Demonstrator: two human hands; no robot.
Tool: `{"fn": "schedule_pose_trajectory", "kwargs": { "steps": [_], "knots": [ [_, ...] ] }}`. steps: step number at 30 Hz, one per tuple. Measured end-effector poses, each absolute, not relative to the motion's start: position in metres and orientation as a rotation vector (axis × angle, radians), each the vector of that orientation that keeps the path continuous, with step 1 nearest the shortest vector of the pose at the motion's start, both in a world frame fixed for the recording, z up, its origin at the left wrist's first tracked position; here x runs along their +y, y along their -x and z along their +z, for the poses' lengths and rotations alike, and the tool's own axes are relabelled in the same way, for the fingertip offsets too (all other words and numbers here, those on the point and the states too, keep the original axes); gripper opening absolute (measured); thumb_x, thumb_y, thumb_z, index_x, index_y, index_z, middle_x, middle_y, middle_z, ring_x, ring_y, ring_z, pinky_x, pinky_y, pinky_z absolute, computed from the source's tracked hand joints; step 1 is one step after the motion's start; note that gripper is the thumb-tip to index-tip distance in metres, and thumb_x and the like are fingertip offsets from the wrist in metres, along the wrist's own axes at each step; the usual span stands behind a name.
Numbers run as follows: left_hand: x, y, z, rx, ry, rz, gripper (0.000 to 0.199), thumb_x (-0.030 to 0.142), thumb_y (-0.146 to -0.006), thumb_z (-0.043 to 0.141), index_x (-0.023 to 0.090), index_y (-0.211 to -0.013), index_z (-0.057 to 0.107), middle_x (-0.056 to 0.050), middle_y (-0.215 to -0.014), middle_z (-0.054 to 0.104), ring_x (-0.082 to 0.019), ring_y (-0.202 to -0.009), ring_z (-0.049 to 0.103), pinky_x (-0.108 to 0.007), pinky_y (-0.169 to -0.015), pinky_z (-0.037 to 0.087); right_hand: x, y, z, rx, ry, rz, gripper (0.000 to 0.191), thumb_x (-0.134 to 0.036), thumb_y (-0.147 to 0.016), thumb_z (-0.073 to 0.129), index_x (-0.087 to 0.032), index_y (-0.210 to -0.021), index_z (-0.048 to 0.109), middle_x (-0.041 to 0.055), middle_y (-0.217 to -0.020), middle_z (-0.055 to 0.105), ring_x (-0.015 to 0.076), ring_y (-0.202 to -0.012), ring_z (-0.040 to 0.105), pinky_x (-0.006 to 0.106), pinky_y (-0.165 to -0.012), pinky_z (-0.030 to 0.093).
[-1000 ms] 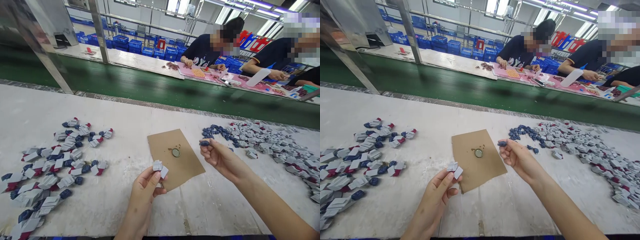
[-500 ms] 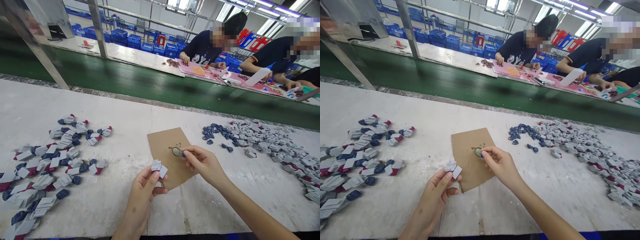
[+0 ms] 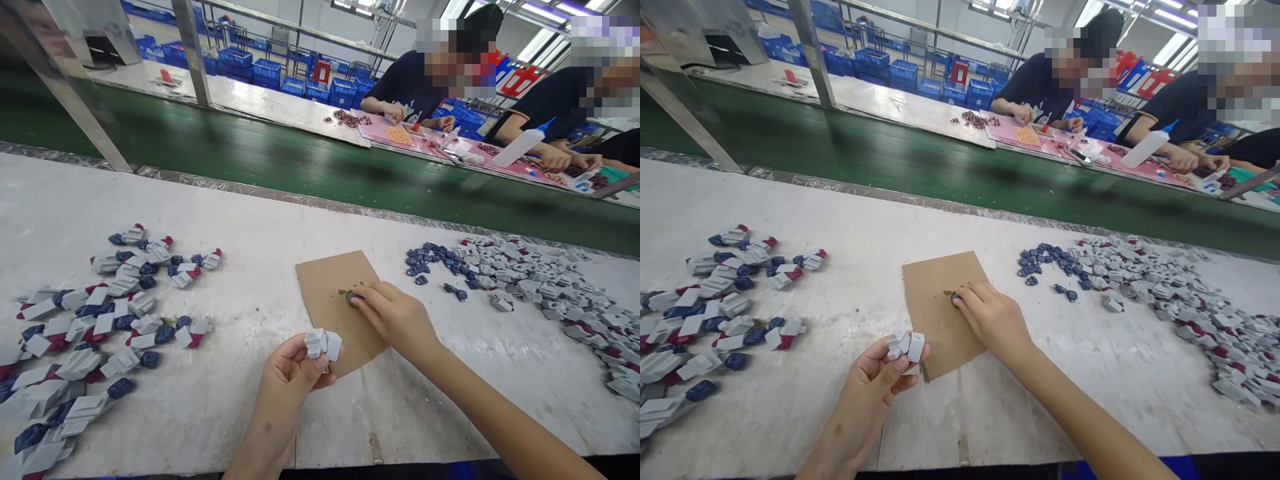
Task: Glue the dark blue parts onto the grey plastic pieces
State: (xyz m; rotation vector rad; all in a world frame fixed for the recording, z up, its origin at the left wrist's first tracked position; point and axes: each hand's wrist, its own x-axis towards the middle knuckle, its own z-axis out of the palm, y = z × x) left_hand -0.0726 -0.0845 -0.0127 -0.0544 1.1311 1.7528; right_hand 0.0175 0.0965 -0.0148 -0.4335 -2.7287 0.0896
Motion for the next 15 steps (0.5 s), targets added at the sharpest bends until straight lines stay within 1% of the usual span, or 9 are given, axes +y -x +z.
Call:
{"fn": "schedule_pose_trajectory", "kwargs": {
  "steps": [2,5,8,11,13,15],
  "knots": [
    [-0.084,0.071,-0.013,1.135,0.047,1.773,0.023,0.03,-0.06,0.079,0.022,-0.08,0.073,-0.004,-0.08,0.073,-0.014,-0.073,0.064,-0.017,-0.059,0.051,0.091,-0.017,-0.006,-2.644,0.491,0.279,0.016,-0.022,-0.088,0.047,-0.021,-0.088,0.063,0.0044,-0.081,0.068,0.0169,-0.072,0.061,0.027,-0.057,0.046],
    [-0.084,0.068,-0.014,1.132,-0.02,1.835,0.018,0.022,-0.06,0.077,0.022,-0.078,0.073,-0.002,-0.08,0.073,-0.01,-0.065,0.061,-0.017,-0.059,0.05,0.072,-0.02,0.014,-2.474,0.649,0.631,0.01,-0.023,-0.085,0.053,-0.022,-0.088,0.062,0.0029,-0.077,0.068,0.0145,-0.063,0.059,0.026,-0.051,0.046],
    [-0.083,0.066,-0.013,1.153,-0.106,1.895,0.017,0.014,-0.063,0.073,0.023,-0.078,0.073,0.0,-0.076,0.072,-0.008,-0.057,0.057,-0.016,-0.058,0.049,0.05,-0.023,0.033,-2.41,0.653,0.844,0.008,-0.023,-0.083,0.057,-0.023,-0.089,0.062,0.0014,-0.072,0.066,0.012,-0.056,0.057,0.023,-0.045,0.045],
    [-0.082,0.066,-0.011,1.205,-0.15,1.937,0.02,0.01,-0.064,0.07,0.023,-0.078,0.073,0.0,-0.076,0.072,-0.01,-0.063,0.06,-0.017,-0.058,0.05,0.037,-0.024,0.041,-2.443,0.527,0.876,0.01,-0.019,-0.083,0.056,-0.022,-0.091,0.06,-0.0003,-0.065,0.061,0.0101,-0.051,0.052,0.021,-0.041,0.042],
    [-0.083,0.066,-0.01,1.229,-0.172,1.955,0.021,0.009,-0.064,0.069,0.024,-0.077,0.073,0.0,-0.077,0.072,-0.011,-0.064,0.061,-0.017,-0.057,0.049,0.034,-0.022,0.041,-2.471,0.47,0.85,0.011,-0.017,-0.083,0.054,-0.022,-0.092,0.059,-0.0005,-0.065,0.06,0.0101,-0.053,0.052,0.02,-0.041,0.041],
    [-0.084,0.067,-0.011,1.222,-0.204,1.946,0.023,0.008,-0.064,0.068,0.025,-0.077,0.074,0.0,-0.077,0.072,-0.01,-0.061,0.06,-0.016,-0.054,0.049,0.035,-0.021,0.039,-2.49,0.432,0.822,0.013,-0.015,-0.084,0.054,-0.022,-0.093,0.058,-0.0004,-0.066,0.061,0.0107,-0.057,0.054,0.02,-0.043,0.043]
  ]
}}
